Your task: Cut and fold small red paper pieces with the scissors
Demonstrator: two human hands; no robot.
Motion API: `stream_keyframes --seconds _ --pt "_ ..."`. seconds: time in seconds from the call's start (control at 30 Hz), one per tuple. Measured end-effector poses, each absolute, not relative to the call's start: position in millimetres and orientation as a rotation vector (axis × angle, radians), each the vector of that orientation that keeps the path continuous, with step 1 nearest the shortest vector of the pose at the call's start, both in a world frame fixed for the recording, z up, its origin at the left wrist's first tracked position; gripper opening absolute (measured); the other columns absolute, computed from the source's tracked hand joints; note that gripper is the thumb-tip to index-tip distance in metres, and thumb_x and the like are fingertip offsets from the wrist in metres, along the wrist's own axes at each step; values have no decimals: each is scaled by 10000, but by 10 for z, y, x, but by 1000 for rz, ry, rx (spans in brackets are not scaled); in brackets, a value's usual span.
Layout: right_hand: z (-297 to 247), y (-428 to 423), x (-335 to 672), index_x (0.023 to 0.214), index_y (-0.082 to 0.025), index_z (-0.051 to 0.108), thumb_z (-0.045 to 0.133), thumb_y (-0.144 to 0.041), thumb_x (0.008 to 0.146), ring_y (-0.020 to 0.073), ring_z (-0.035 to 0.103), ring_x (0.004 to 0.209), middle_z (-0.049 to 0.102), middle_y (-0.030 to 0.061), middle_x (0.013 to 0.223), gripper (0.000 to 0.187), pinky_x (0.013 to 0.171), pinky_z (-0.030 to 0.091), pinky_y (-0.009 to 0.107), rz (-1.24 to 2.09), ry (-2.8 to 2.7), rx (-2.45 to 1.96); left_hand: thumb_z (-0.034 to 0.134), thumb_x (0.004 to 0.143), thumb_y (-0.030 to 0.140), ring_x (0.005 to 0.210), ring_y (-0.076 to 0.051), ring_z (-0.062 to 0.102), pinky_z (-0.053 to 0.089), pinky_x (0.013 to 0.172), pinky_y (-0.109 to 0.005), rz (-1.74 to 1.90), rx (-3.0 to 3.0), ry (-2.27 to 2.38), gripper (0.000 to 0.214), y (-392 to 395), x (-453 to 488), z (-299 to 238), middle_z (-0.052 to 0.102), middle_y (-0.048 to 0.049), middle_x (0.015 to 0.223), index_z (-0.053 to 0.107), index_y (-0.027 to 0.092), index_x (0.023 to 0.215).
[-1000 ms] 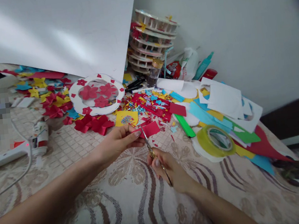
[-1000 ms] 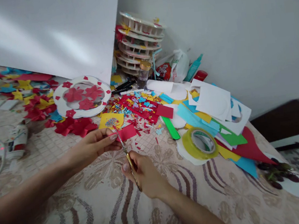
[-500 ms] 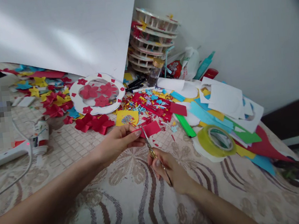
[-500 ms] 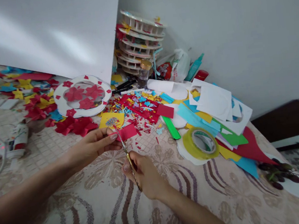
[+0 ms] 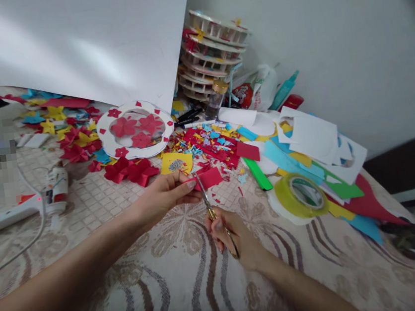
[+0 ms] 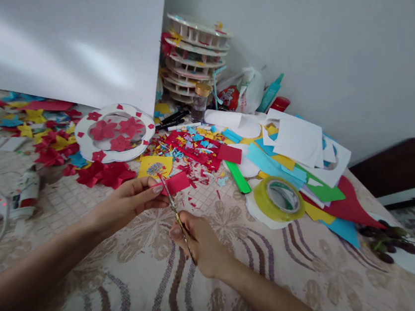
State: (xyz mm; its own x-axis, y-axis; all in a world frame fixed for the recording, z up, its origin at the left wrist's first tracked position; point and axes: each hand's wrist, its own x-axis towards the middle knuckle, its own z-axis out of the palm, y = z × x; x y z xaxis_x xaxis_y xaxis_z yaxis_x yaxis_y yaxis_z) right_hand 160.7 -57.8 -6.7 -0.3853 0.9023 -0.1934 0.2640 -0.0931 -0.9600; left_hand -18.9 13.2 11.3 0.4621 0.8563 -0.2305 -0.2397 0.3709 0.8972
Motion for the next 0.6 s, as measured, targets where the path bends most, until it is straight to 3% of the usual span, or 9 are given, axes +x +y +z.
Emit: stream_keyframes --seconds 0.17,0.4,0.47,0.6 --pt "-128 -585 1583 721 -197 433 417 -675 783 70 344 383 366 -68 522 482 380 274 203 1556 -1536 -1307 676 726 304 667 -112 646 513 733 -265 801 922 783 204 142 -192 104 683 -4 706 542 150 707" --pt "-199 -565 1621 701 -208 433 352 -493 890 84 368 357 387 -64 481 352 377 294 204 1465 -1620 -1454 697 703 297 697 -126 656 513 761 -289 830 893 807 208 156 -195 74 691 -9 715 547 153 708" --pt "-134 -474 1691 696 -204 454 384 -413 891 98 415 398 441 -46 495 294 430 312 218 1253 -1782 -1587 719 679 304 726 -129 657 509 780 -288 864 883 840 231 179 -204 58 692 -8 725 546 151 696" --pt "-10 -259 1915 695 -191 511 475 -320 847 172 543 584 586 34 615 203 526 292 263 410 -2103 -1994 757 626 342 645 -100 630 503 684 -232 862 941 894 280 226 -228 31 678 7 670 564 145 673"
